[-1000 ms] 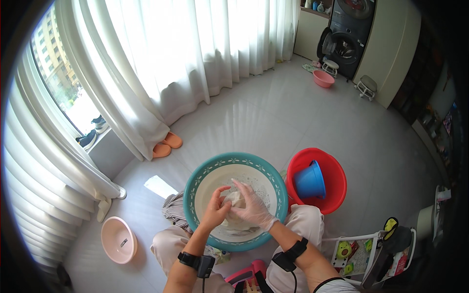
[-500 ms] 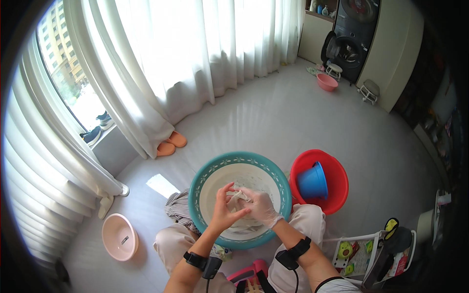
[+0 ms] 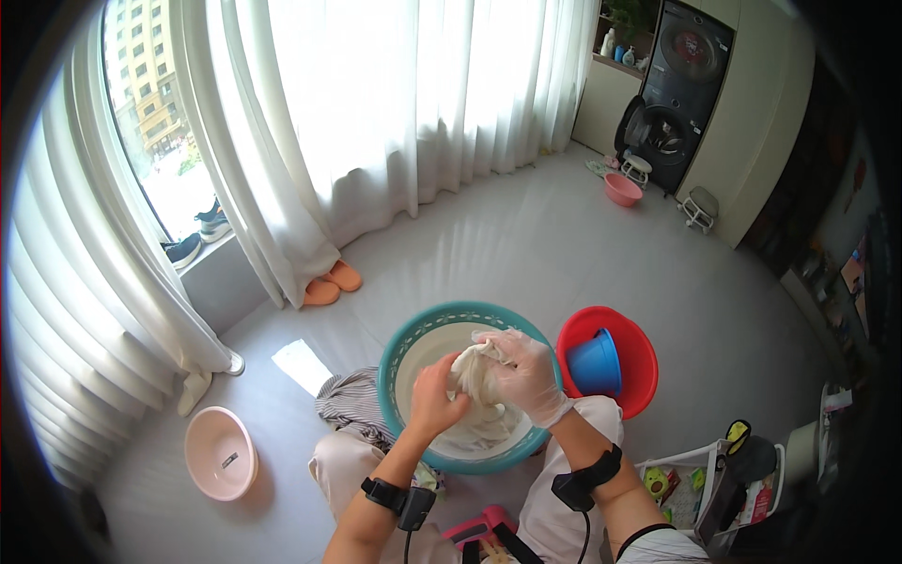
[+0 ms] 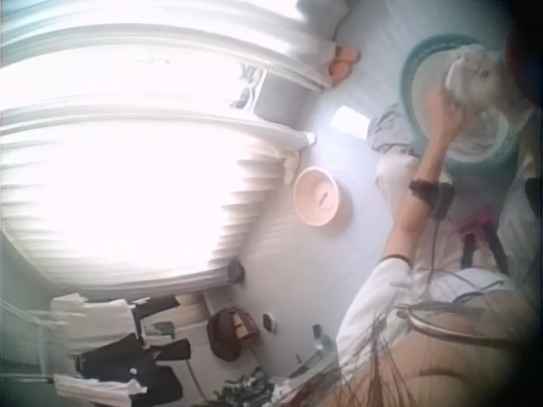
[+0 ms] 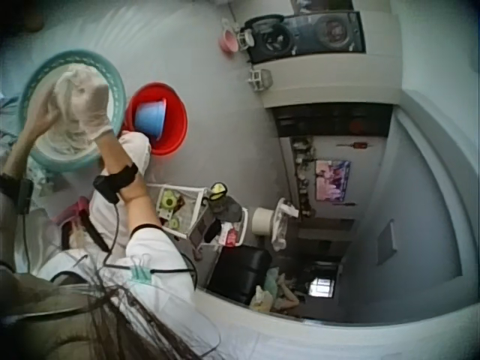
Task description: The person washes a white cloth by hand in a basin of soapy water by rubbing and wringing the fabric.
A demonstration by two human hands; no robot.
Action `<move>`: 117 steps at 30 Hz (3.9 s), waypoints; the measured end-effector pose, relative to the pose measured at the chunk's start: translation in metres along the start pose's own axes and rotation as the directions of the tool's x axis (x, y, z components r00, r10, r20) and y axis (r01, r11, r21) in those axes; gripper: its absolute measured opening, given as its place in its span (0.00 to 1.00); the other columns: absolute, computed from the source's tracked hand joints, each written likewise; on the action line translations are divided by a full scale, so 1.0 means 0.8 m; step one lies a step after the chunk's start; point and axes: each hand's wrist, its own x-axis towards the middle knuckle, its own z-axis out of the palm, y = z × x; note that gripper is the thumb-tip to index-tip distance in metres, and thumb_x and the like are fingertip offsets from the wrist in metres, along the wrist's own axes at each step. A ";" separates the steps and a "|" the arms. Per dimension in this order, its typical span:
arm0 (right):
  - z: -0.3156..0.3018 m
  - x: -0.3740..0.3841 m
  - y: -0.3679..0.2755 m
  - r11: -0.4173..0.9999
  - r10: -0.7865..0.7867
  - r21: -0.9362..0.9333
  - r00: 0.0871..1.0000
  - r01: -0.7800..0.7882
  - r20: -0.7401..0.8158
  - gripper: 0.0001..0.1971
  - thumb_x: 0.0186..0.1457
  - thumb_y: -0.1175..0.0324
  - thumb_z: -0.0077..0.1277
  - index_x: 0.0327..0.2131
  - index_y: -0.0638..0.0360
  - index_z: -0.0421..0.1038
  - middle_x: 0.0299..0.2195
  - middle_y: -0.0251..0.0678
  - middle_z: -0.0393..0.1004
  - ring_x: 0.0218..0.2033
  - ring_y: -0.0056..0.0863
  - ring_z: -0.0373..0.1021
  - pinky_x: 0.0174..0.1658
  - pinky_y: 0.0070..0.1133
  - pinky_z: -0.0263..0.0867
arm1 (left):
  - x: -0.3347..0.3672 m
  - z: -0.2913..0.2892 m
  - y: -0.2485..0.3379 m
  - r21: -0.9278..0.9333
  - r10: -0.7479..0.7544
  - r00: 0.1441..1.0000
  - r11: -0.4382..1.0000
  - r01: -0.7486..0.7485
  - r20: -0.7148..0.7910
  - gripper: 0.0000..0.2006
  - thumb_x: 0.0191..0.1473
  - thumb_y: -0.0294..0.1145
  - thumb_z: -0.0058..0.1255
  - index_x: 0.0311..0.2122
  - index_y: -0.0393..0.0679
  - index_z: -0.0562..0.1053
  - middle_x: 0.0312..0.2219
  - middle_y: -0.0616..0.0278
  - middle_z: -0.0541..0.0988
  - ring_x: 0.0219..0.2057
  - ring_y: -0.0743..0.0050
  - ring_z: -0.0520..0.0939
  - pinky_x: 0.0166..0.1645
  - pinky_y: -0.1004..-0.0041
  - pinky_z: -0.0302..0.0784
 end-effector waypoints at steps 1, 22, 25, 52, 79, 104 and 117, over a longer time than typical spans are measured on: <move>0.000 0.005 -0.007 1.000 -0.009 -0.002 1.000 0.009 0.007 0.13 0.45 0.81 0.54 0.38 0.62 0.73 0.36 0.41 0.76 0.36 0.33 0.74 0.39 0.21 0.69 | 0.000 0.000 -0.012 -0.002 0.000 1.000 1.000 0.000 -0.011 0.31 0.34 0.30 0.51 0.52 0.41 0.66 0.44 0.49 0.73 0.43 0.48 0.73 0.49 0.63 0.67; -0.061 0.051 -0.083 0.926 0.264 0.285 0.964 -0.246 -0.026 0.10 0.52 0.79 0.51 0.40 0.64 0.74 0.35 0.33 0.76 0.38 0.18 0.70 0.43 0.18 0.67 | 0.003 -0.051 -0.003 -0.961 -0.121 0.971 0.161 0.226 0.208 0.15 0.58 0.33 0.42 0.47 0.38 0.69 0.39 0.61 0.75 0.43 0.73 0.75 0.46 0.72 0.71; -0.074 0.053 -0.048 0.716 0.462 0.474 0.857 -0.513 0.229 0.10 0.53 0.77 0.51 0.41 0.64 0.73 0.37 0.35 0.76 0.39 0.20 0.71 0.45 0.19 0.67 | 0.001 -0.042 0.004 -0.956 -0.208 0.933 -0.063 0.286 0.293 0.19 0.58 0.39 0.40 0.50 0.37 0.68 0.45 0.56 0.75 0.45 0.65 0.77 0.50 0.66 0.72; 0.098 -0.032 0.172 0.807 0.589 -0.002 0.806 -0.590 0.067 0.14 0.49 0.57 0.54 0.28 0.59 0.73 0.21 0.42 0.74 0.26 0.41 0.73 0.31 0.30 0.67 | 0.009 0.087 -0.018 -0.762 -0.576 0.545 -0.234 0.604 0.609 0.14 0.58 0.40 0.41 0.41 0.42 0.73 0.38 0.60 0.77 0.38 0.65 0.78 0.45 0.65 0.73; 0.193 -0.094 0.138 0.848 0.474 0.180 0.865 -0.498 0.163 0.13 0.46 0.61 0.56 0.32 0.58 0.73 0.29 0.43 0.75 0.32 0.39 0.73 0.36 0.28 0.68 | 0.000 0.124 -0.183 -0.821 -0.632 0.525 -0.410 0.398 0.570 0.24 0.55 0.57 0.40 0.44 0.46 0.70 0.37 0.56 0.76 0.40 0.59 0.77 0.46 0.58 0.72; 0.174 -0.099 0.148 0.825 0.508 0.046 0.775 -0.563 0.376 0.17 0.46 0.56 0.54 0.33 0.60 0.72 0.30 0.44 0.75 0.32 0.40 0.73 0.37 0.28 0.67 | -0.011 0.119 -0.181 -0.858 -0.747 0.456 -0.303 0.414 0.484 0.19 0.55 0.53 0.45 0.44 0.51 0.66 0.42 0.55 0.72 0.48 0.58 0.72 0.49 0.56 0.71; 0.134 -0.092 0.166 0.937 0.146 -0.348 0.914 -0.006 0.379 0.08 0.49 0.60 0.50 0.24 0.52 0.72 0.25 0.38 0.71 0.27 0.38 0.71 0.28 0.30 0.68 | -0.028 0.143 -0.145 -0.735 -0.697 0.397 -0.275 0.620 0.597 0.23 0.55 0.52 0.45 0.48 0.45 0.65 0.44 0.52 0.71 0.47 0.58 0.72 0.48 0.59 0.70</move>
